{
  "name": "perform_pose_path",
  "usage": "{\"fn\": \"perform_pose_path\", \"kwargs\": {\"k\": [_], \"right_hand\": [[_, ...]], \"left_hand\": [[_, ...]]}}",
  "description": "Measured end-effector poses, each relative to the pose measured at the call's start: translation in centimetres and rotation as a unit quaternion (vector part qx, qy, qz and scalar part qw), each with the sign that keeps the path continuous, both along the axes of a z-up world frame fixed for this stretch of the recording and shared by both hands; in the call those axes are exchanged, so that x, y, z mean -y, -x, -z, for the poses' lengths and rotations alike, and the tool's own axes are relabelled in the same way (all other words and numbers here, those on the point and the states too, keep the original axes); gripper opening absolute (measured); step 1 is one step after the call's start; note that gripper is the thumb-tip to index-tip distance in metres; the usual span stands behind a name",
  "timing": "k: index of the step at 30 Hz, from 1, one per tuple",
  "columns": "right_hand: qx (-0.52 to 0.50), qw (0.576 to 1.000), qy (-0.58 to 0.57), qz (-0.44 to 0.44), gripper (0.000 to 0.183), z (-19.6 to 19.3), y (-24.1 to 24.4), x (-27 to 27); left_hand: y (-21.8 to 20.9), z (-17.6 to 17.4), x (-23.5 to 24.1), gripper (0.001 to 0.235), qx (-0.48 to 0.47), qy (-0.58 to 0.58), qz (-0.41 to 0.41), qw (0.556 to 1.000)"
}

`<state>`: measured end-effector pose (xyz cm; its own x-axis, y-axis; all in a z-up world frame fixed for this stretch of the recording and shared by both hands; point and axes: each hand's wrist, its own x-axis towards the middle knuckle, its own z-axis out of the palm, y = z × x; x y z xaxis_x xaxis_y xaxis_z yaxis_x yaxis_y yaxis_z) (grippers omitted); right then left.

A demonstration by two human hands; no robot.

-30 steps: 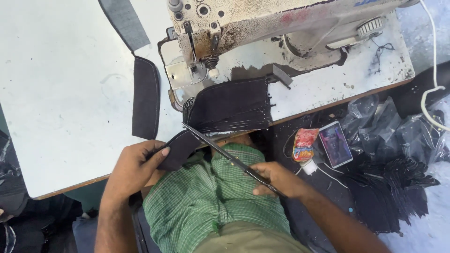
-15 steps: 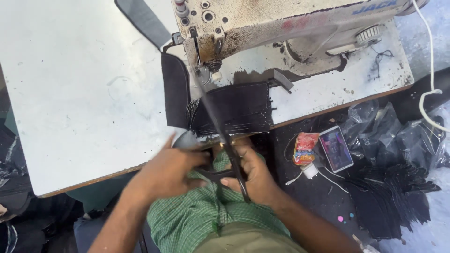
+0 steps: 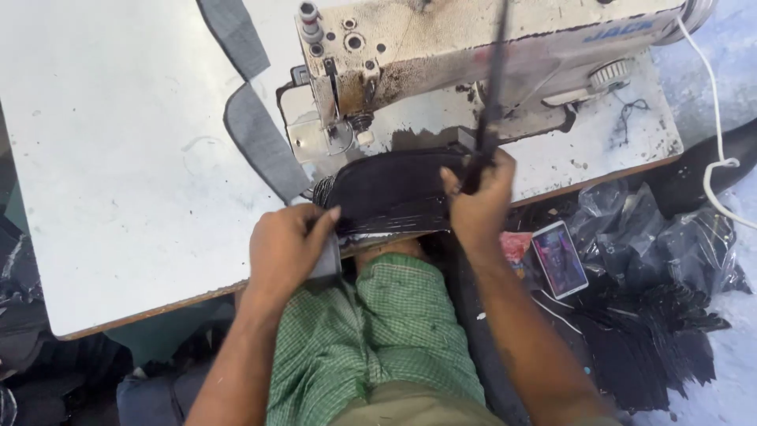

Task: Cutting shoe component materials from a stack using heavy-duty scissors.

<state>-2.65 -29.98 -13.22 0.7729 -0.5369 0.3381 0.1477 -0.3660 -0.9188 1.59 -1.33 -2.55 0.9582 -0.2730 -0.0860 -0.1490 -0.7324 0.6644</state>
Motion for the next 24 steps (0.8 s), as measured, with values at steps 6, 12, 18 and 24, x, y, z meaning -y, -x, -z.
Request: {"fn": "perform_pose_path", "kwargs": {"k": [6, 12, 18, 24], "right_hand": [[0.004, 0.993, 0.108, 0.037, 0.067, 2.2, -0.6, -0.4], [0.000, 0.994, 0.110, -0.020, 0.062, 0.2, 1.6, -3.2], [-0.095, 0.955, 0.205, -0.193, 0.059, -1.0, -2.3, -9.0], [-0.128, 0.944, 0.229, -0.201, 0.059, -0.9, -2.8, -8.9]], "left_hand": [[-0.1, 2.8, 0.6, 0.036, 0.037, -0.025, -0.063, 0.997], [-0.2, 2.7, 0.1, 0.034, 0.010, 0.005, -0.058, 0.998], [-0.3, 2.3, -1.1, 0.033, -0.107, 0.074, -0.101, 0.986], [2.7, 6.6, -5.4, 0.029, -0.199, 0.248, -0.029, 0.948]]}}
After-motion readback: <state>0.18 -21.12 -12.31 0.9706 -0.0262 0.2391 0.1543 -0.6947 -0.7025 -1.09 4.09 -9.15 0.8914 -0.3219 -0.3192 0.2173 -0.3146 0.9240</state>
